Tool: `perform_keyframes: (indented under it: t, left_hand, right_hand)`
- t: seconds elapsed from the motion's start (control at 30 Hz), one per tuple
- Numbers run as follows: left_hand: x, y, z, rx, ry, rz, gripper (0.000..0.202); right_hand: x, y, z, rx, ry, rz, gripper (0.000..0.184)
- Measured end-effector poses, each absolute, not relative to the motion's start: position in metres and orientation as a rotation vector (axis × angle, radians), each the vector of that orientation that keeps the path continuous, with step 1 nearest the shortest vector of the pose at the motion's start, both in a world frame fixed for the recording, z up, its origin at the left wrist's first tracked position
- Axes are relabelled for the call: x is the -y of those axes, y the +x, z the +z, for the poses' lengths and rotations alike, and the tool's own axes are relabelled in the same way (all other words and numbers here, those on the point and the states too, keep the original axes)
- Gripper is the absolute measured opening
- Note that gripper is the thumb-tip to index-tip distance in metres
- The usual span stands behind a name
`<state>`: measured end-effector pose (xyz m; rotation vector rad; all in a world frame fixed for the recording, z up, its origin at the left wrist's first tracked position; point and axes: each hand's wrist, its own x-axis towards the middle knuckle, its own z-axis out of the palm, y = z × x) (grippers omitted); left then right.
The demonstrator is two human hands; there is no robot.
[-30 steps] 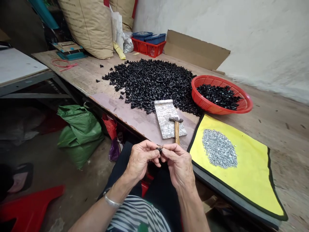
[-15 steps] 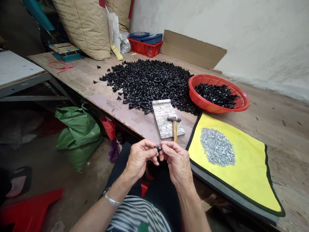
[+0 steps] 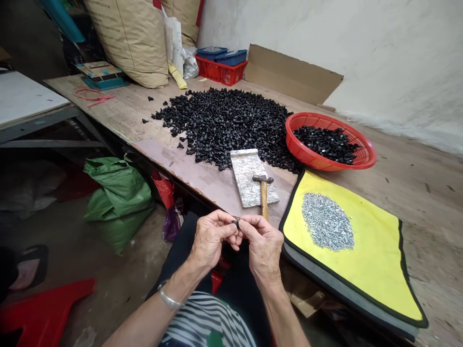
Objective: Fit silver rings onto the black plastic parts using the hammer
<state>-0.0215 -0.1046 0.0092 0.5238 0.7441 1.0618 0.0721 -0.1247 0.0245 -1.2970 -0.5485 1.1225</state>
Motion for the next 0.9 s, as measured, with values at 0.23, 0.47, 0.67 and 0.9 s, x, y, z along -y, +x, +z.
perform_keyframes:
  t: [0.23,0.47,0.67,0.9]
  left_hand:
    - [0.098,-0.026,0.013,-0.765,0.523,1.033,0.015]
    - [0.091,-0.029,0.010,-0.800,0.521,1.063,0.017]
    - [0.081,-0.027,0.007,-0.820,0.518,1.067,0.023]
    - [0.044,-0.014,0.009,-0.930,0.627,1.067,0.022]
  right_hand:
    - [0.122,0.079,0.028,0.571,-1.251,1.325,0.022]
    - [0.128,0.112,0.030,0.888,-1.631,0.860,0.032]
    - [0.117,0.126,0.023,1.303,-2.160,0.308,0.035]
    - [0.095,0.133,0.017,0.884,-2.045,0.908,0.021]
